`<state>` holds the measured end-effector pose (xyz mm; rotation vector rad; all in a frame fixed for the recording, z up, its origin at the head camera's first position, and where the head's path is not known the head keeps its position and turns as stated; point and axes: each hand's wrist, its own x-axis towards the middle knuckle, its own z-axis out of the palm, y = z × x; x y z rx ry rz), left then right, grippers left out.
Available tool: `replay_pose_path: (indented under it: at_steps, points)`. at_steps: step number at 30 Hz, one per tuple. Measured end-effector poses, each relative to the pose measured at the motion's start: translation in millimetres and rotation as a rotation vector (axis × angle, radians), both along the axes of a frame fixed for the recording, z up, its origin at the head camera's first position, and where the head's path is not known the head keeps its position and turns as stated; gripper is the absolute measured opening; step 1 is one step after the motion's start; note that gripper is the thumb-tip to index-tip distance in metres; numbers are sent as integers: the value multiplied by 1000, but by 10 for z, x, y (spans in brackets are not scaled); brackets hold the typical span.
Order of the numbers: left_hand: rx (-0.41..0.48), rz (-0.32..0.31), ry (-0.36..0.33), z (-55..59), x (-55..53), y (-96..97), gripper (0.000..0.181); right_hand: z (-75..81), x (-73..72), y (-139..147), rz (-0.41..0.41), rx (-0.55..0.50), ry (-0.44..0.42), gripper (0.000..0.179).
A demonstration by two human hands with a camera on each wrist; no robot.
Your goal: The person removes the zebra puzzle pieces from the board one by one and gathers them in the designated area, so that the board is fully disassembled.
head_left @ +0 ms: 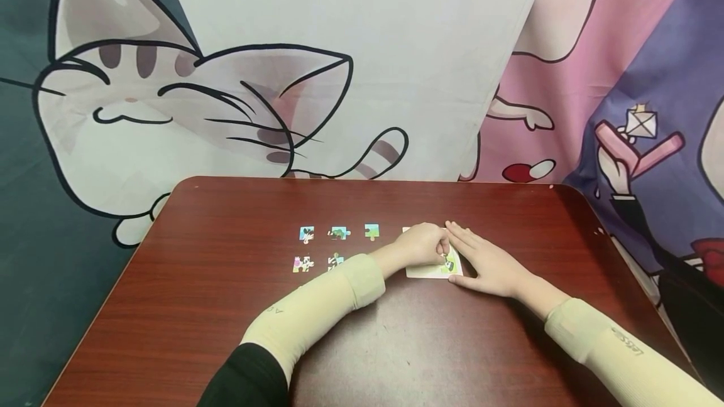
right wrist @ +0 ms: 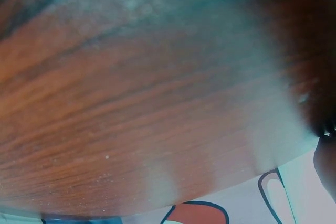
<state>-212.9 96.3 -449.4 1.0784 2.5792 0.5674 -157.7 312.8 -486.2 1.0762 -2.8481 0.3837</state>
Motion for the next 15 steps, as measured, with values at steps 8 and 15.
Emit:
replay_pose_path:
  at_steps: [8, 15]
  points:
    - [31, 24, -20, 44, 10, -19, 6, 16, 10, -3, -3, 2, 0, 93]
    - [52, 67, -42, 50, 14, -23, 5, 19, 4, -12, -5, 1, 0, 92]
